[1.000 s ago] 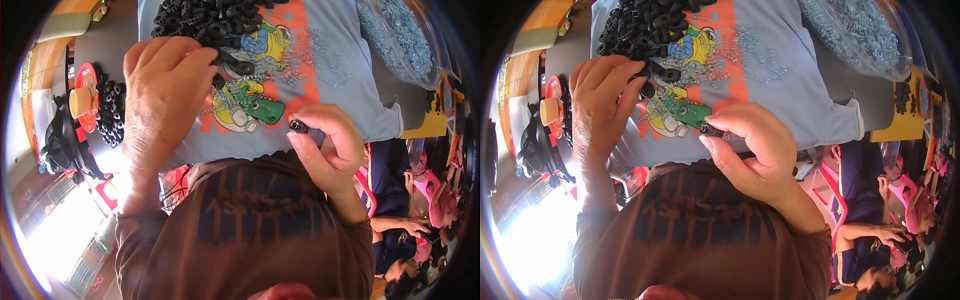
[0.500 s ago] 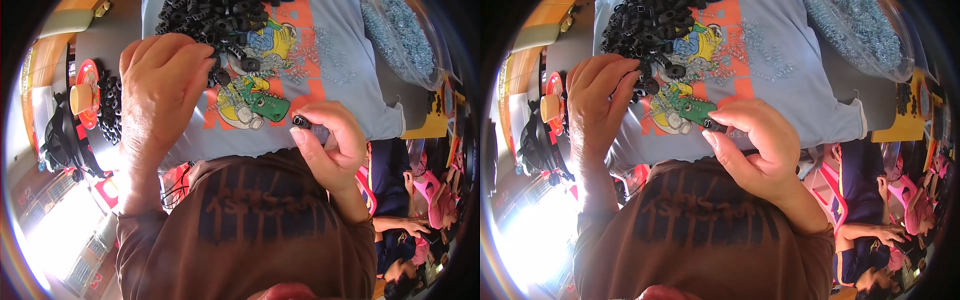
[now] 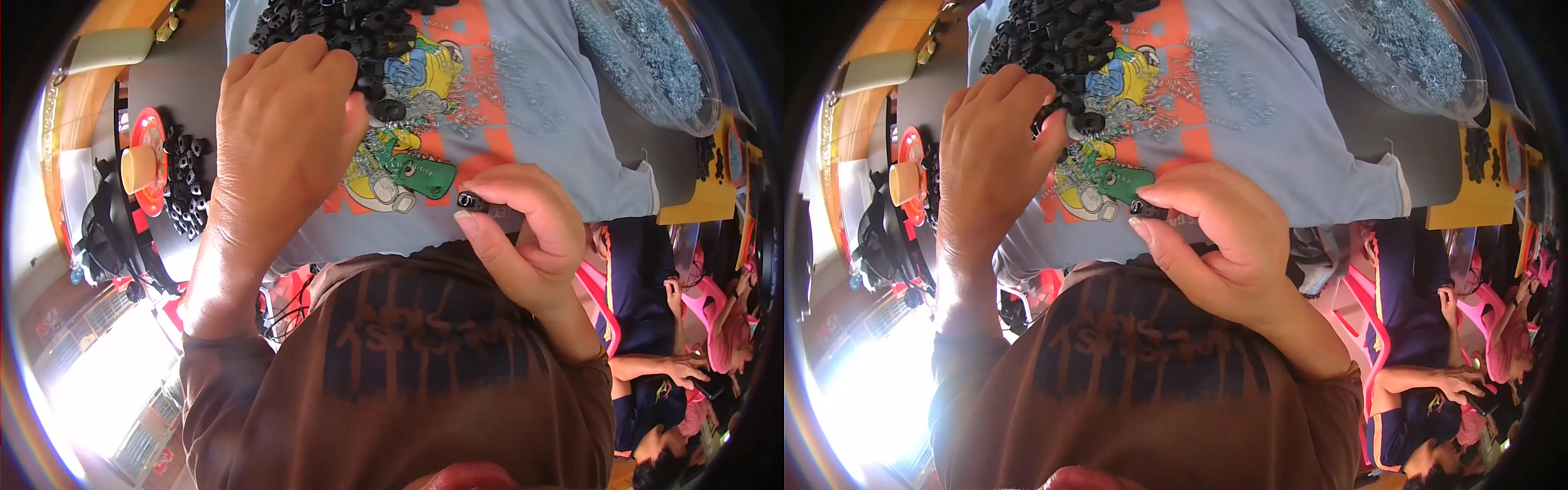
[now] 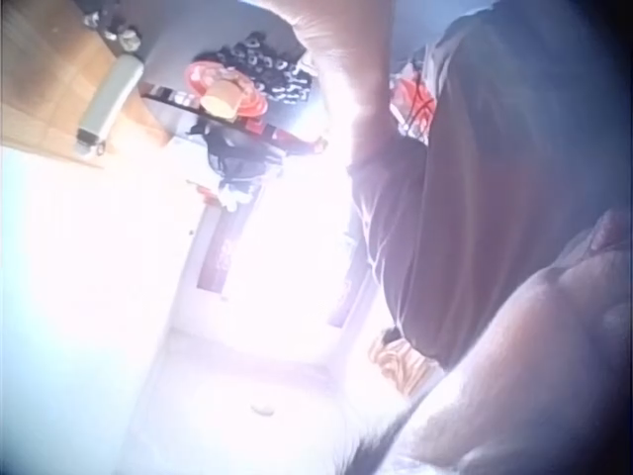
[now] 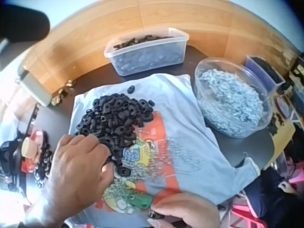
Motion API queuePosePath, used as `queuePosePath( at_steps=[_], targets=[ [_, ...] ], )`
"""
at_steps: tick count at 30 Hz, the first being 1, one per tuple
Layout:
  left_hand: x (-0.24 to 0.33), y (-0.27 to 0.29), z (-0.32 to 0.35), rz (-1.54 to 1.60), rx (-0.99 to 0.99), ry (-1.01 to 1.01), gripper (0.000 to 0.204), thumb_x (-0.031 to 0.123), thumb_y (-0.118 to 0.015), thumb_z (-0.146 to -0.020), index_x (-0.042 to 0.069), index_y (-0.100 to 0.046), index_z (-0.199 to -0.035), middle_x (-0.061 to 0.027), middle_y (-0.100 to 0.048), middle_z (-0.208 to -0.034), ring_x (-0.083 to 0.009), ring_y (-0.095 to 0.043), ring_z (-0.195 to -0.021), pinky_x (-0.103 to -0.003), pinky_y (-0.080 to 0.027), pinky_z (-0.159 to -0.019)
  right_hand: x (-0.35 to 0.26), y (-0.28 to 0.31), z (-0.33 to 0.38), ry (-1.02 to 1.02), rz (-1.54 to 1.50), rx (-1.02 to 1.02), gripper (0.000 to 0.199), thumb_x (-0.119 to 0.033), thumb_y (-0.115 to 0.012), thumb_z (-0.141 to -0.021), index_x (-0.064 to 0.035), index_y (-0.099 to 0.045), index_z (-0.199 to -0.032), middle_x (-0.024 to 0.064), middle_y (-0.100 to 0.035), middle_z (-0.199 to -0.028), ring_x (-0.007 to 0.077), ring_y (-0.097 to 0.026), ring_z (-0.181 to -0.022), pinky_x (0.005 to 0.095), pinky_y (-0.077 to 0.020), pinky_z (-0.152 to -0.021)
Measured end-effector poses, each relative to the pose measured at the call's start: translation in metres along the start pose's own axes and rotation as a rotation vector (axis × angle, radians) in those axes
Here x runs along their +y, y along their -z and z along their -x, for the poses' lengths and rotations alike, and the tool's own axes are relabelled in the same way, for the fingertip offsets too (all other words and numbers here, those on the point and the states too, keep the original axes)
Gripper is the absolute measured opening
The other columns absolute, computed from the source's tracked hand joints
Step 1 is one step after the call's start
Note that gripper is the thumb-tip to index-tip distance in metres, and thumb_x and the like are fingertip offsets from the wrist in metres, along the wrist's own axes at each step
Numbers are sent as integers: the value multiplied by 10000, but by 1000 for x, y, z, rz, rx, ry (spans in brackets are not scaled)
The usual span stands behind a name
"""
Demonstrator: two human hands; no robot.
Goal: Assembling small black plastic components by inserting a inner ring into a housing.
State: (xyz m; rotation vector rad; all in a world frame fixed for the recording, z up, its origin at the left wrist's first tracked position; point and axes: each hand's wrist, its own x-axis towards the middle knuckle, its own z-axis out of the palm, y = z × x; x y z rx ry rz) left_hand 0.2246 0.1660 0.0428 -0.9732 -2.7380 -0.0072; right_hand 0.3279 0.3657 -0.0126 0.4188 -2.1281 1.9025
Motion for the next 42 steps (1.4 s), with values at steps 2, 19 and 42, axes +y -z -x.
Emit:
queuePosePath(
  at_steps=[2, 19, 42],
  targets=[
    [0, -4, -2, -18, 18, 18, 119, 138, -688, -731, 76, -594, -770, -57, -548, -768, -265, -596, -805, -405, -441, -754, -2, 2, 2, -49, -10, -52, 265, 67, -710, -787, 20, -624, -1033, 141, -660, -977, 218, -626, -863, 302, -480, -763],
    [0, 0, 3, 344, 61, 212, 54, 80, -681, -788, 48, -644, -811, -48, -585, -771, -213, -601, -735, -345, -456, -719, -8, -8, 3, -187, -248, 124, 223, 38, -728, -785, 32, -645, -992, 89, -653, -922, 128, -590, -699, 258, -468, -654],
    [37, 21, 34, 1560, -213, 435, 190, 16, -645, -798, -21, -674, -982, -56, -582, -902, -126, -534, -850, -261, -419, -782, -22, -18, 5, -290, -410, 30, 145, -11, -704, -855, 33, -632, -972, 51, -618, -863, 78, -584, -713, 234, -464, -647]
  ],
)
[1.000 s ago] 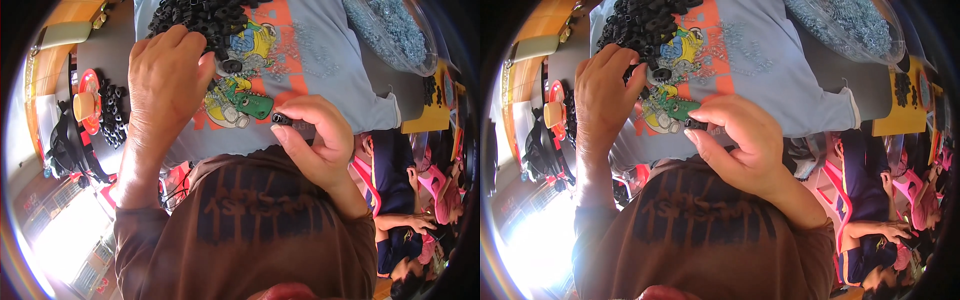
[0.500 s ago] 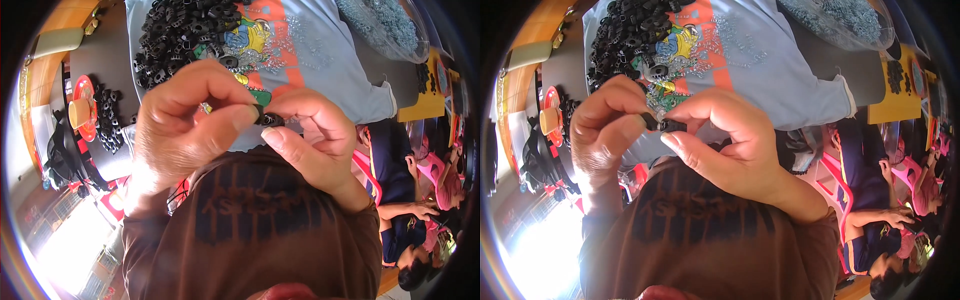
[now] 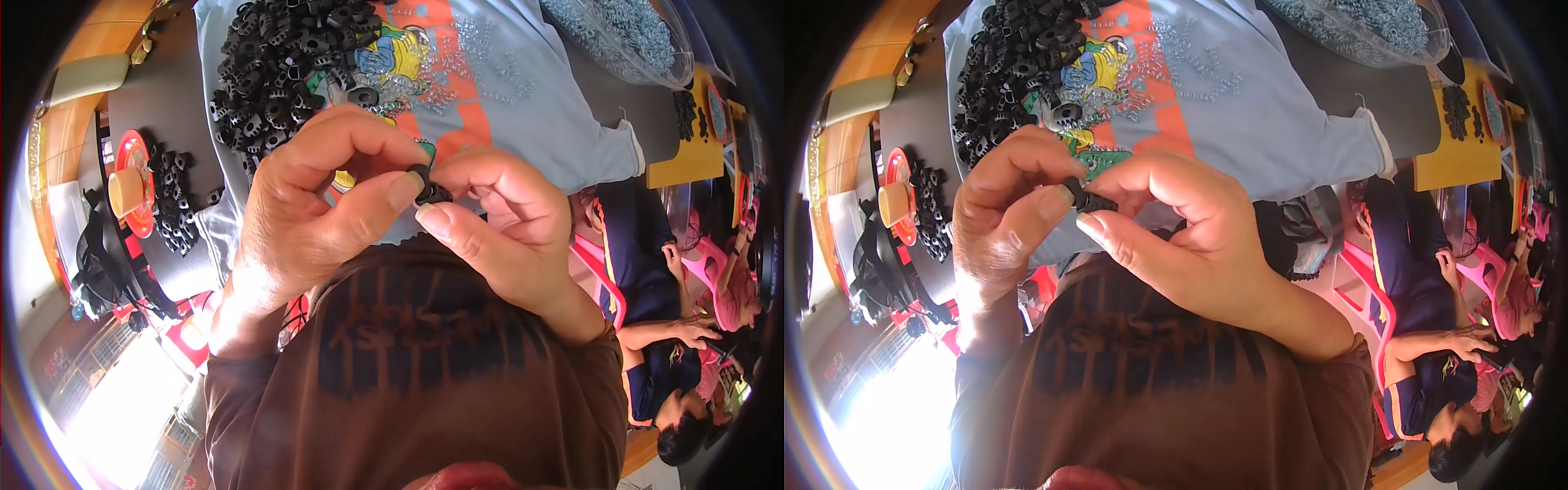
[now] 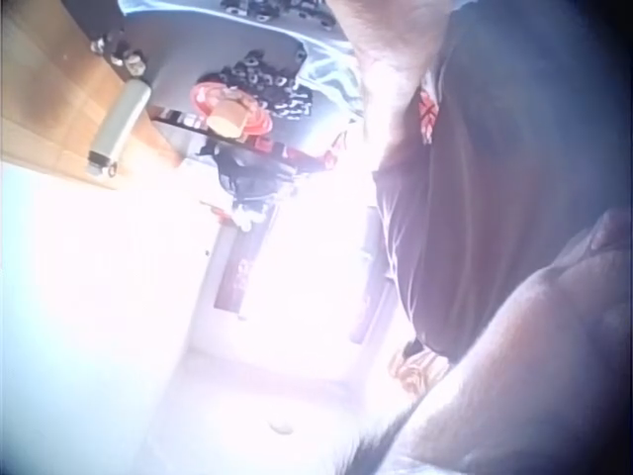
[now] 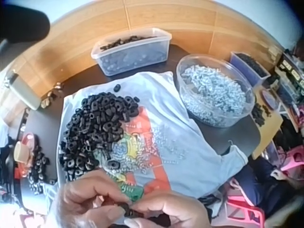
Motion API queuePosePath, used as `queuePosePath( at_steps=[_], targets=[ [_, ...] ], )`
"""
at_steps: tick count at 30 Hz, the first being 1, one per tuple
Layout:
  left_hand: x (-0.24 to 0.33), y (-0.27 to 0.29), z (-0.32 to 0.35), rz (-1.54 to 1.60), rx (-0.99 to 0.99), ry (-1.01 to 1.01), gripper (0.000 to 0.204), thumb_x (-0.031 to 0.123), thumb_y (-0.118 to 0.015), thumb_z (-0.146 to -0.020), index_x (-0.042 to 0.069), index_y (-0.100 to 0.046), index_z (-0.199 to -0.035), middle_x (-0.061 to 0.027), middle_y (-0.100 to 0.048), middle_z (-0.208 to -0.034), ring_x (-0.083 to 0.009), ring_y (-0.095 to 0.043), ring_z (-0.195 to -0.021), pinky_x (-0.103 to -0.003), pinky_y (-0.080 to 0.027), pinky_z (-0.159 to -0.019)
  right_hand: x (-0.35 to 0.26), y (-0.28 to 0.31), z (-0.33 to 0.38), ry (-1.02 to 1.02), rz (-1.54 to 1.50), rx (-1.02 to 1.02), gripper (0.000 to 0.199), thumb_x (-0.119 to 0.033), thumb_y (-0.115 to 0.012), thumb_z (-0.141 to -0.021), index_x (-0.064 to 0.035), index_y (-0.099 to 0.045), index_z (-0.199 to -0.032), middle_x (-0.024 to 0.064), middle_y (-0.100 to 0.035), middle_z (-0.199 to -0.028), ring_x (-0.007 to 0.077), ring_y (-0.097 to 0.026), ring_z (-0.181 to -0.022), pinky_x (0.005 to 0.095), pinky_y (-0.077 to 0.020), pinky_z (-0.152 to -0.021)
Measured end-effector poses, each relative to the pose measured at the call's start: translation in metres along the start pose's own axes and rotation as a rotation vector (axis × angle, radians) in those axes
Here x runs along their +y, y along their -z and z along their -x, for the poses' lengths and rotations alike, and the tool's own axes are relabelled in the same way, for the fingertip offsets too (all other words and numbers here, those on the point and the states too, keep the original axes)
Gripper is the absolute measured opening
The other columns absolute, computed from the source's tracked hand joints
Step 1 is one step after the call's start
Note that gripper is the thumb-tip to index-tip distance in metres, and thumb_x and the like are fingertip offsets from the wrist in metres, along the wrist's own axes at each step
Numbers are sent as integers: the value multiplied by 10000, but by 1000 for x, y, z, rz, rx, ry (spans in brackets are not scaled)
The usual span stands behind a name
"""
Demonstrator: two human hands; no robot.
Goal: Assembling small black plastic components by inserting a inner ring into a housing.
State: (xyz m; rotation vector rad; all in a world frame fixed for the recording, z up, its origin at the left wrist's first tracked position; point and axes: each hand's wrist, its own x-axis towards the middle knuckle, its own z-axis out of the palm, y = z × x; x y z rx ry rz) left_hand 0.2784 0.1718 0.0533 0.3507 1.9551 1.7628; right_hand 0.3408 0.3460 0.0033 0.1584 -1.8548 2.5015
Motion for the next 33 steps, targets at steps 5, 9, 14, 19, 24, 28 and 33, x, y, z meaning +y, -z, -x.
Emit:
queuePosePath(
  at_steps=[5, 9, 14, 19, 24, 28, 33],
  targets=[
    [1, 8, -7, -56, -131, -78, 217, 18, -654, -810, -39, -704, -1013, -68, -587, -923, -134, -549, -872, -258, -422, -781, 0, 2, 0, -6, -29, -2, 141, -13, -701, -861, 33, -629, -973, 47, -614, -862, 74, -583, -731, 234, -468, -661],
    [-1, 8, -3, -120, -84, -122, 195, -4, -653, -828, -33, -710, -1012, -65, -592, -922, -121, -555, -821, -237, -426, -726, 0, 2, 0, -67, -138, 5, 126, -11, -692, -871, 30, -625, -970, 35, -607, -853, 74, -583, -738, 235, -473, -672],
    [-10, -5, 7, -7, 2, -88, 223, -31, -658, -873, 1, -691, -1091, -57, -619, -922, -138, -558, -825, -254, -433, -745, -3, 3, 1, -110, -115, -1, 103, -7, -686, -875, 26, -624, -950, 29, -602, -840, 71, -587, -734, 233, -474, -664],
    [-16, -4, 10, -155, 3, -200, 261, -47, -671, -852, 1, -682, -1109, -81, -626, -938, -145, -577, -826, -251, -455, -728, -7, 4, 2, -76, 4, -9, 93, -15, -694, -874, 17, -629, -931, 31, -606, -829, 63, -597, -725, 216, -466, -647],
    [-13, 4, 10, -405, -33, -481, 384, -11, -741, -770, -18, -670, -1147, -119, -629, -972, -162, -623, -780, -260, -509, -662, -11, 1, 2, -163, -152, -35, 87, -13, -689, -884, 21, -635, -944, 39, -631, -849, 73, -630, -744, 207, -483, -663],
    [-13, 1, 10, -566, -13, -605, 489, 38, -806, -713, -33, -656, -1173, -114, -610, -1010, -169, -634, -770, -265, -530, -639, -16, 0, 3, -270, -305, -1, 101, 0, -683, -891, 41, -636, -971, 53, -662, -882, 99, -662, -791, 215, -515, -701],
    [-23, -6, 7, -684, 77, -769, 615, 92, -874, -631, -47, -643, -1183, -113, -594, -1019, -192, -635, -766, -276, -542, -650, -15, 0, 5, -353, -509, 20, 142, 18, -688, -883, 54, -639, -1011, 80, -684, -907, 125, -678, -846, 217, -534, -730]
  ],
)
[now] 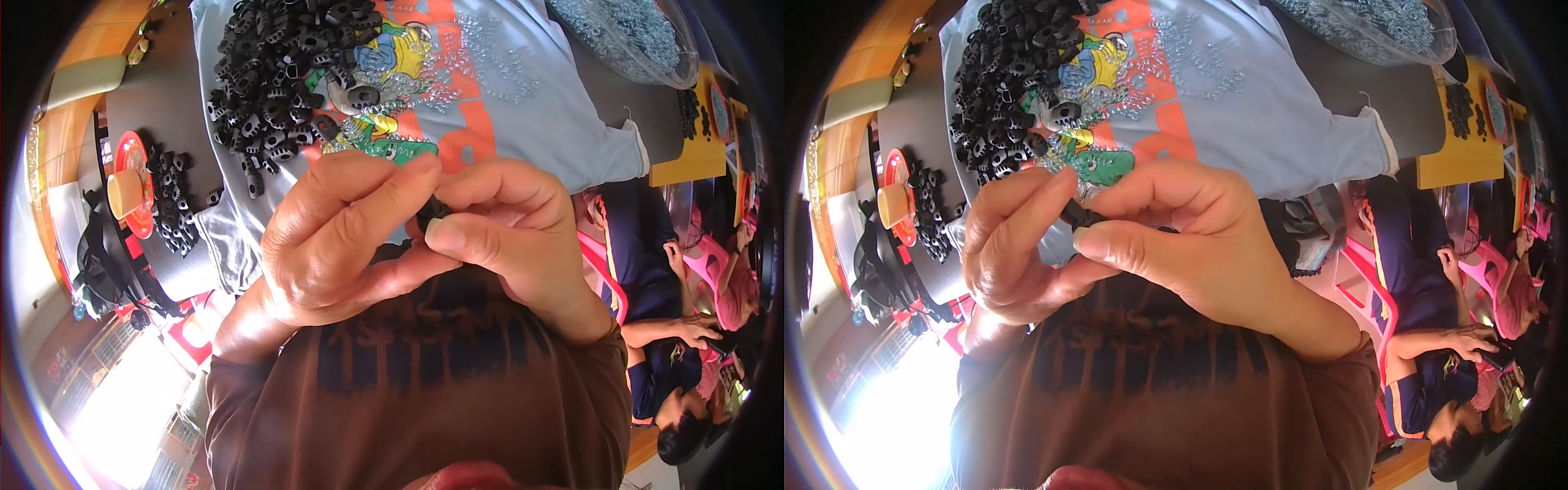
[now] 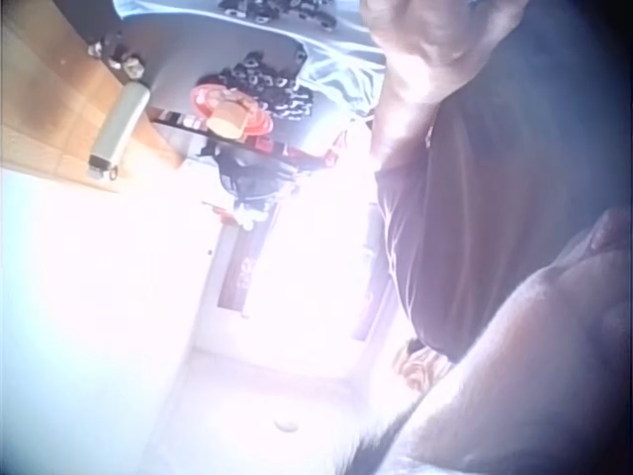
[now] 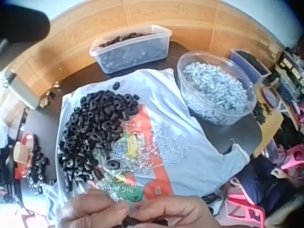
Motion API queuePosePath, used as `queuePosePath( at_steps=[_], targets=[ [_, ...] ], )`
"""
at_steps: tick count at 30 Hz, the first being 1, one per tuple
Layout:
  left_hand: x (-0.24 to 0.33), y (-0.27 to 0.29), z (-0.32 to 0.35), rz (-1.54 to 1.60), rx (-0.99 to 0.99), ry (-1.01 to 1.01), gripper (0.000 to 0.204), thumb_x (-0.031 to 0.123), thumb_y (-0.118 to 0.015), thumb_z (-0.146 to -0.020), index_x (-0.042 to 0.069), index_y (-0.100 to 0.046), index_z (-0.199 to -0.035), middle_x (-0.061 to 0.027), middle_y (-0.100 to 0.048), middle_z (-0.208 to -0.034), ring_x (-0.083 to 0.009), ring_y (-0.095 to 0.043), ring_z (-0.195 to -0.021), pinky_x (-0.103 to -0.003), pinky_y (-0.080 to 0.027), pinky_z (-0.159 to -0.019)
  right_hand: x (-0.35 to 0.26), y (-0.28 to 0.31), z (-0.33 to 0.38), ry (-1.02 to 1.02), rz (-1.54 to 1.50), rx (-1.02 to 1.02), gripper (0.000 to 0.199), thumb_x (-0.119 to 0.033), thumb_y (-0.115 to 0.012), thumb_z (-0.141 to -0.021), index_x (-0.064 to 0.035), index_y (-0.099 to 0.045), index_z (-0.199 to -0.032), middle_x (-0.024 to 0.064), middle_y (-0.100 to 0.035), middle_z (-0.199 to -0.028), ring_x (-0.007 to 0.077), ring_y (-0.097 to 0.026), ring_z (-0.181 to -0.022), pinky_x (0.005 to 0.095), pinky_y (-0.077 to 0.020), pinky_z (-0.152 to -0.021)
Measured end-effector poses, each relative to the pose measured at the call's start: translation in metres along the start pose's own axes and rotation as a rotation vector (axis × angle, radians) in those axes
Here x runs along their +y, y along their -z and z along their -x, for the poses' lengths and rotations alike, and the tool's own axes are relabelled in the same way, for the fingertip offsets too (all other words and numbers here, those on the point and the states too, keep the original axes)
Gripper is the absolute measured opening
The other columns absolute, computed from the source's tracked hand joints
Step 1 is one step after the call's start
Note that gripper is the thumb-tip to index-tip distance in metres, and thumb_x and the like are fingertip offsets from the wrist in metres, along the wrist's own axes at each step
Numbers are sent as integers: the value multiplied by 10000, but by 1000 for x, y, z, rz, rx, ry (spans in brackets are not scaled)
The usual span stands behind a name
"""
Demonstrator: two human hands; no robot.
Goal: Assembling small black plastic components by inserting a inner ring into a housing.
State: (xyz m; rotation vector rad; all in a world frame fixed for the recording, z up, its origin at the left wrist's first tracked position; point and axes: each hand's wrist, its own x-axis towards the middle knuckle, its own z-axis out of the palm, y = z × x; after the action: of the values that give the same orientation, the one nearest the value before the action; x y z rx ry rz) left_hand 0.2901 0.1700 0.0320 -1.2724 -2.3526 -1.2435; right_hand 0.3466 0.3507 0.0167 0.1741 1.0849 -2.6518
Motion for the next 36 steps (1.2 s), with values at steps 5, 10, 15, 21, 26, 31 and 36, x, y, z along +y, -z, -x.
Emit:
queuePosePath(
  at_steps=[5, 10, 15, 21, 26, 31, 36],
  targets=[
    [-2, 3, -1, 98, -31, 18, 554, 64, -847, -674, -59, -643, -1174, -118, -597, -1022, -205, -631, -802, -285, -536, -652, 1, -1, 0, -38, -104, 14, 161, 26, -691, -876, 48, -647, -1030, 85, -690, -908, 123, -675, -836, 221, -542, -731],
    [-6, 18, -5, 437, -137, 250, 350, 2, -758, -780, -27, -685, -1121, -109, -617, -1000, -182, -620, -817, -277, -511, -692, -2, 0, -1, 82, 293, -10, 110, 9, -710, -860, 28, -666, -959, 55, -691, -852, 87, -644, -753, 234, -506, -655],
    [-6, 22, -3, 505, -158, 396, 252, -21, -702, -835, -11, -700, -1086, -104, -656, -931, -156, -619, -785, -263, -490, -696, 4, 5, -7, 426, 730, -32, 128, -1, -733, -786, -8, -667, -895, 69, -673, -784, 155, -628, -663, 283, -459, -585],
    [3, 21, 3, 782, -144, 703, 228, -71, -645, -868, -39, -676, -1092, -94, -662, -882, -124, -633, -716, -245, -489, -655, 7, 6, -7, 511, 860, -21, 153, -13, -728, -752, -25, -663, -890, 78, -657, -763, 239, -608, -633, 316, -451, -566],
    [0, 15, 6, 669, -158, 613, 224, -84, -631, -873, -35, -662, -1089, -92, -660, -859, -132, -641, -739, -247, -492, -647, 0, 9, -4, 341, 892, -103, 233, 45, -727, -803, 43, -661, -1026, 129, -683, -940, 187, -654, -843, 296, -507, -737],
    [-5, 5, 9, 392, -126, 339, 255, -111, -656, -828, -38, -651, -1072, -107, -667, -871, -193, -652, -752, -277, -508, -650, 12, 7, -6, 470, 841, 57, 150, -24, -741, -763, -21, -662, -891, 83, -644, -749, 222, -604, -631, 305, -451, -565],
    [-8, 8, 9, 242, -176, 199, 333, -126, -689, -770, -47, -636, -1089, -144, -672, -918, -245, -665, -788, -313, -534, -657, 8, 8, -3, 432, 910, 16, 135, -18, -740, -782, -17, -661, -891, 77, -634, -738, 196, -603, -636, 296, -459, -577]
  ],
)
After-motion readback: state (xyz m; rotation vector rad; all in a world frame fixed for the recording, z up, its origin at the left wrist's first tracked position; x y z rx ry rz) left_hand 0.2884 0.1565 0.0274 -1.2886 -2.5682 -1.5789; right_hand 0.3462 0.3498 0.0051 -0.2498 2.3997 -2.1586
